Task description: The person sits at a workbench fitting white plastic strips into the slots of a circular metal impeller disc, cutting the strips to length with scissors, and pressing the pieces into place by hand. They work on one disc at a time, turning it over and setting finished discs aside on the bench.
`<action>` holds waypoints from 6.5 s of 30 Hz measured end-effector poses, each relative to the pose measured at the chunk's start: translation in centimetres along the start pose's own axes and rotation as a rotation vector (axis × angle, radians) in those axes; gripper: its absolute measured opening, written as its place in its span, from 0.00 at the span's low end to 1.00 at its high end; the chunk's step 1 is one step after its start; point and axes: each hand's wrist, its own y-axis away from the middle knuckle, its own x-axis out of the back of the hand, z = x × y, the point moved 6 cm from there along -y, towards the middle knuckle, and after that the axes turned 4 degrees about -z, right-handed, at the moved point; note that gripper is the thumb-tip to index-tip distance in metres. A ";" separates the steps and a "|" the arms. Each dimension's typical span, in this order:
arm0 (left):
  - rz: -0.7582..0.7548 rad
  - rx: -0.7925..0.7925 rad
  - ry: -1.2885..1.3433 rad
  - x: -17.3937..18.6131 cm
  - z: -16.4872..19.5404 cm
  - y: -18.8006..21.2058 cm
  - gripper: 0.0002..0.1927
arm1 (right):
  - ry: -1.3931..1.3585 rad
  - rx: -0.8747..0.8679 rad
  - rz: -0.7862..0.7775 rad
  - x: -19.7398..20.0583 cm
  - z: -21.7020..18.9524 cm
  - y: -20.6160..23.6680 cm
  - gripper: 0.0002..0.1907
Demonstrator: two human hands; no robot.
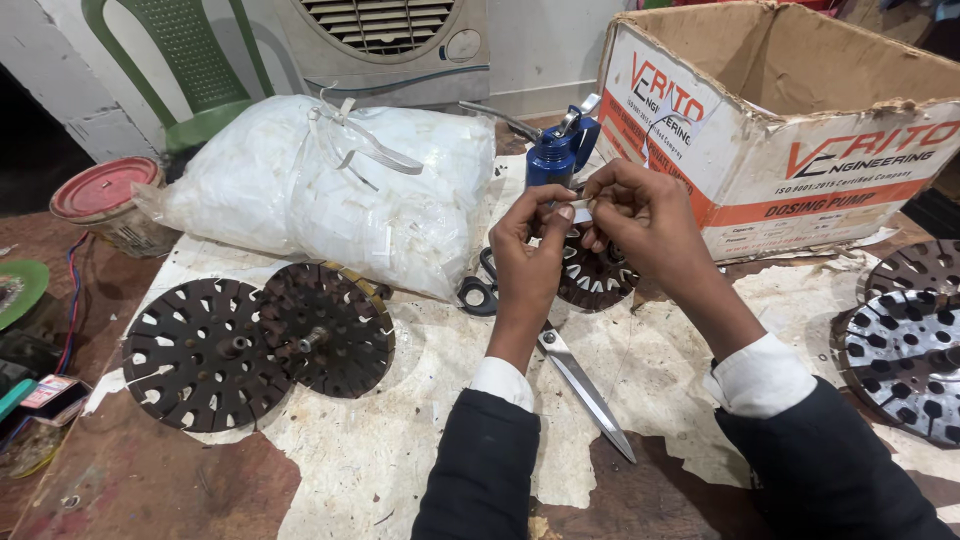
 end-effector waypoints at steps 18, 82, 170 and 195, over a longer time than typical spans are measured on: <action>0.059 0.003 0.020 0.8 -0.6 -0.7 0.05 | 0.529 0.321 -0.007 -1.0 -4.5 1.3 0.11; -0.034 0.424 0.030 2.1 -6.7 -0.5 0.14 | -0.110 -0.302 0.106 2.7 5.8 0.3 0.07; -0.008 0.184 -0.670 2.0 -0.3 -1.1 0.22 | -0.387 -0.398 -0.159 -1.3 6.5 0.3 0.22; 0.028 0.248 -0.639 2.3 -1.4 -0.9 0.16 | -0.341 -0.458 -0.091 -2.1 7.4 0.3 0.19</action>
